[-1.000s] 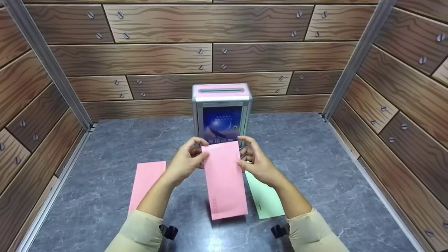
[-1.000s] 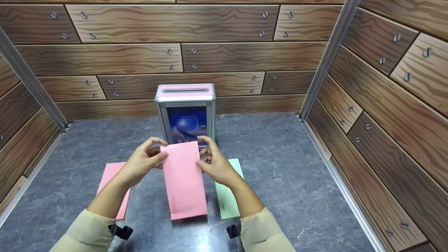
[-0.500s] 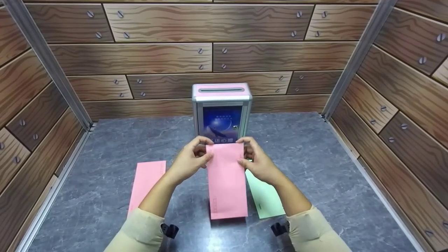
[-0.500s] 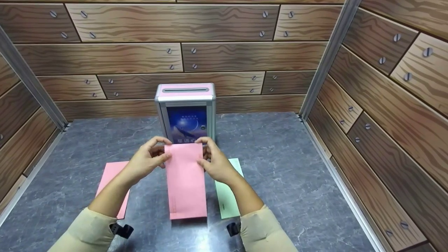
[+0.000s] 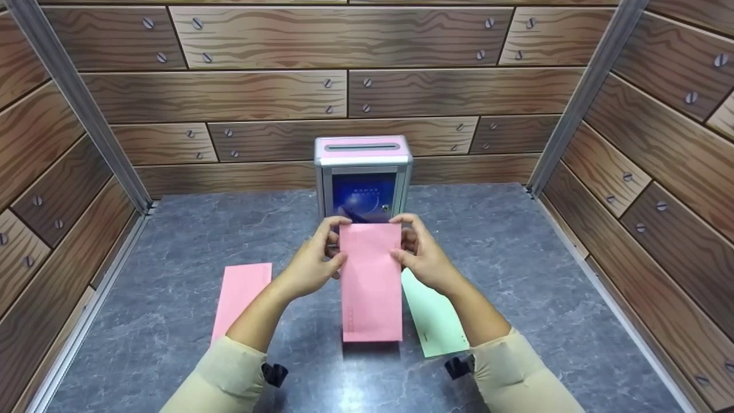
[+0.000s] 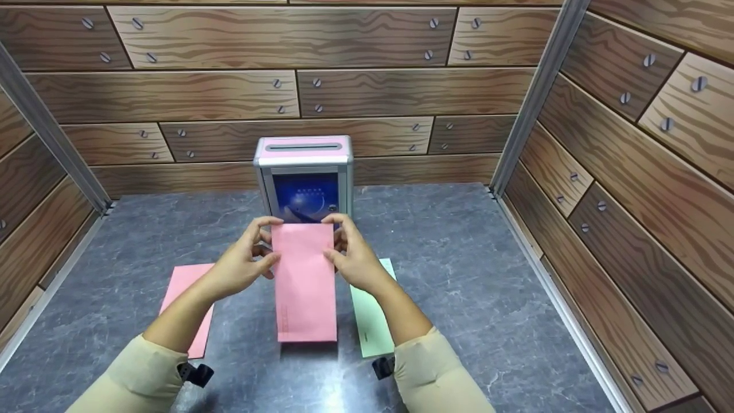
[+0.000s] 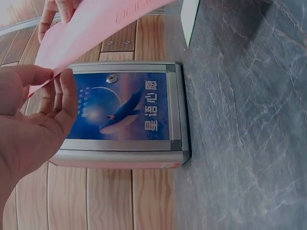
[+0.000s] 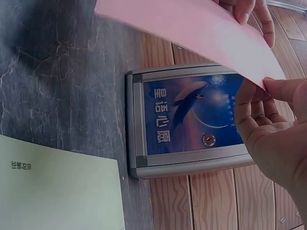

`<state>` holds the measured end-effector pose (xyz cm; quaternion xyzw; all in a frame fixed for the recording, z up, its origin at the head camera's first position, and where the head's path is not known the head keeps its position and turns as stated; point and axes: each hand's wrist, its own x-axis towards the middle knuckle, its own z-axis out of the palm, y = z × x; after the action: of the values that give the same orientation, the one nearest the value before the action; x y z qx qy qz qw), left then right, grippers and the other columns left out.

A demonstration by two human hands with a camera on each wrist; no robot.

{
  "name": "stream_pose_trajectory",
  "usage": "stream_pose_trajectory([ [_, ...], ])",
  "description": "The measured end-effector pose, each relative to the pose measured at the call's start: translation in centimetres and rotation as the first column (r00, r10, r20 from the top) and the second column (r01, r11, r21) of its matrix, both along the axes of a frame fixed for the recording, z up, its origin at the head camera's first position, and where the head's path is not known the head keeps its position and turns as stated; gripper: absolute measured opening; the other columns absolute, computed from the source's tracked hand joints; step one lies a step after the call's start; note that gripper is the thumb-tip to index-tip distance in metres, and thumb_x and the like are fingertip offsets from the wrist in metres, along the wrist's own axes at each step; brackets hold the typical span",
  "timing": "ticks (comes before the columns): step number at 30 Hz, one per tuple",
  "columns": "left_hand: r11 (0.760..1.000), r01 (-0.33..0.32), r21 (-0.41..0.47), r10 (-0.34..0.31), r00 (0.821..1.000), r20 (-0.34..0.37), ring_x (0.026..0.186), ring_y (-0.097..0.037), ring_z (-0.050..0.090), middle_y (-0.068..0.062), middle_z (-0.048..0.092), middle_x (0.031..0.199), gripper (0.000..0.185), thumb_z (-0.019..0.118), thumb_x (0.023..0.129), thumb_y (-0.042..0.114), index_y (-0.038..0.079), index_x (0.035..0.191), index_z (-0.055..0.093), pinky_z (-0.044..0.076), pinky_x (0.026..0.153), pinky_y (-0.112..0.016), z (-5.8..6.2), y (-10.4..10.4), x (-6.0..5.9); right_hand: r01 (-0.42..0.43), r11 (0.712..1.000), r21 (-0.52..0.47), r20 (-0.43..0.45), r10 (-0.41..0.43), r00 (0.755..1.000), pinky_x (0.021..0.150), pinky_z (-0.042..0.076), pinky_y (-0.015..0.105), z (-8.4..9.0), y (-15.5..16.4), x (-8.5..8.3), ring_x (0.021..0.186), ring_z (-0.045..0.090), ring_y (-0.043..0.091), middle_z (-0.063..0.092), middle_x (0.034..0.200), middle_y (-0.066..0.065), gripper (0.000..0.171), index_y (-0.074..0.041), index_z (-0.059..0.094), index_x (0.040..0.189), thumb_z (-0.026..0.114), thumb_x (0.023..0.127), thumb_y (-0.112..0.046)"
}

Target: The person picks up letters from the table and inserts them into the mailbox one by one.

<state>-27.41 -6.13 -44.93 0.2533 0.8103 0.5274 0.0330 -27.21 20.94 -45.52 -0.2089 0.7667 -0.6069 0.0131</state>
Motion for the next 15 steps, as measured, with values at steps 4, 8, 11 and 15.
stream_pose_trajectory([
  [4, 1.000, -0.012, 0.008, 0.012, 1.000, -0.001, 0.098, -0.025, 0.075, -0.019, 0.064, 0.119, 0.060, 0.062, 0.105, -0.004, 0.021, 0.156, 0.041, 0.069, 0.071, -0.039, 0.3, 0.0, -0.3, 0.010, 0.999, 0.039, -0.033, -0.009, 0.999, 0.068, 0.061, 0.031, 0.5, 0.1, -0.3, 0.085, 0.062, 0.019, 0.065, 0.110, 0.021, 0.056, -0.007, 0.041, 0.153, 0.060, 0.103, 0.007],
  [8, 1.000, -0.022, 0.016, 0.022, 1.000, -0.012, 0.094, -0.023, 0.073, -0.019, 0.064, 0.118, 0.060, 0.062, 0.105, -0.004, 0.019, 0.156, 0.041, 0.069, 0.073, -0.045, 0.8, 0.2, -0.6, 0.008, 0.997, 0.074, -0.065, -0.003, 0.998, 0.070, 0.062, 0.030, 1.1, 0.3, -0.7, 0.087, 0.061, 0.019, 0.063, 0.106, 0.020, 0.062, -0.009, 0.040, 0.157, 0.061, 0.102, 0.008],
  [11, 1.000, -0.016, 0.017, 0.017, 0.999, -0.035, 0.092, -0.023, 0.071, -0.018, 0.064, 0.116, 0.060, 0.062, 0.105, -0.005, 0.017, 0.156, 0.042, 0.069, 0.074, -0.044, 1.3, 0.3, -0.9, 0.015, 0.996, 0.089, -0.090, -0.007, 0.996, 0.072, 0.061, 0.029, 1.5, 0.6, -1.0, 0.090, 0.062, 0.021, 0.065, 0.106, 0.020, 0.063, -0.009, 0.041, 0.158, 0.062, 0.101, 0.008],
  [15, 1.000, -0.006, 0.012, 0.007, 0.996, -0.088, 0.091, -0.024, 0.071, -0.018, 0.064, 0.113, 0.059, 0.063, 0.104, -0.006, 0.017, 0.155, 0.043, 0.069, 0.073, -0.043, 1.9, 0.3, -1.3, 0.044, 0.992, 0.118, -0.125, -0.029, 0.992, 0.072, 0.057, 0.025, 1.8, 0.6, -1.3, 0.090, 0.062, 0.022, 0.067, 0.105, 0.018, 0.064, -0.013, 0.042, 0.156, 0.064, 0.100, 0.008],
])
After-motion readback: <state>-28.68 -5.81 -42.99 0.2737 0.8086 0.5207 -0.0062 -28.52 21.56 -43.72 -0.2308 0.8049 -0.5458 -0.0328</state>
